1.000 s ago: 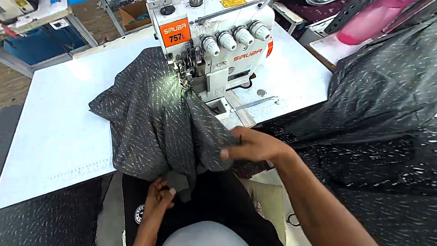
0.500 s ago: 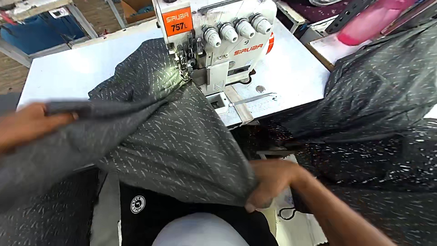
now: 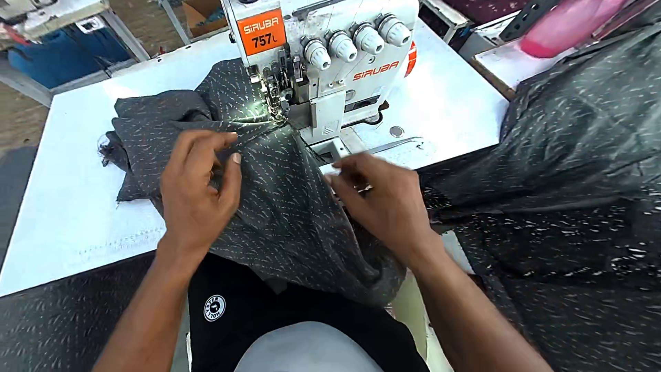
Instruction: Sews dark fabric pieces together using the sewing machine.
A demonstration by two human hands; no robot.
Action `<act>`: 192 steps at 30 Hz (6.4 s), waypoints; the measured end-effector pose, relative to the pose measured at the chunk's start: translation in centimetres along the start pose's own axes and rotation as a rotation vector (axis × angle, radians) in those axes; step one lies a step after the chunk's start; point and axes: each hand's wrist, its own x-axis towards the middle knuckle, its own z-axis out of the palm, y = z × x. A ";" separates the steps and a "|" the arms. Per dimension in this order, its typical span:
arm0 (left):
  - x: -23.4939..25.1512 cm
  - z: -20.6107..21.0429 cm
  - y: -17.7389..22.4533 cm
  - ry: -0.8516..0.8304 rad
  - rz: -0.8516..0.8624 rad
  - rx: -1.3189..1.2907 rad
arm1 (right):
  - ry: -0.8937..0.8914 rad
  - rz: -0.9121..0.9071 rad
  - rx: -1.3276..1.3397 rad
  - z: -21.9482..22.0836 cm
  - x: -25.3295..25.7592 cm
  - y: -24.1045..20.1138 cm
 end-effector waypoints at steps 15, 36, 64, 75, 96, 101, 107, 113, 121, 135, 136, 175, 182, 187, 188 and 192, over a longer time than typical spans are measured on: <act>-5.5 0.9 -10.7 -0.370 -0.305 0.310 | 0.027 0.105 -0.043 2.3 8.6 1.5; 0.5 1.9 -15.8 -0.467 0.006 0.374 | -0.709 0.231 1.160 3.6 -1.0 0.6; -0.8 3.0 5.4 0.125 -0.378 -0.558 | 0.147 0.412 0.624 8.0 3.1 -2.9; -0.4 3.1 5.1 0.112 -0.320 -0.392 | 0.088 0.346 0.761 7.3 3.6 -2.0; -2.4 5.9 6.8 -0.086 -0.062 -0.045 | -0.038 0.385 0.998 5.4 2.8 0.0; -3.1 4.2 6.3 -0.393 -0.122 -0.189 | -0.024 0.390 0.926 5.3 2.1 0.5; 0.6 1.8 2.8 -0.173 -0.197 0.001 | 0.016 0.377 0.803 5.5 1.4 0.7; 1.7 1.7 0.6 -0.206 -0.232 0.108 | 0.032 0.445 0.828 5.4 0.7 0.7; 3.0 0.6 -1.4 -0.233 -0.210 -0.007 | 0.056 0.478 0.781 6.1 0.6 0.5; 3.8 3.7 0.4 -0.244 0.116 -0.063 | -0.068 0.519 0.922 5.7 1.3 -0.2; 3.9 3.8 0.1 -0.264 0.108 -0.028 | -0.095 0.522 0.991 5.4 1.5 -0.2; -0.5 -1.1 -7.3 -0.146 -0.181 0.128 | -0.180 0.230 0.836 5.9 0.8 -0.6; -4.1 -4.1 -14.2 -0.388 -0.696 0.228 | -1.090 0.206 0.423 3.9 -5.7 3.6; -1.8 -7.7 -13.1 0.190 -0.865 -0.491 | -0.654 0.119 0.452 3.9 -7.9 3.4; -0.4 -8.2 -13.3 0.271 -0.778 -0.498 | -0.494 0.041 0.575 4.3 -6.8 1.4; 7.6 -9.6 -14.9 0.148 -0.511 -0.002 | -0.375 0.006 1.106 7.1 -1.5 -6.3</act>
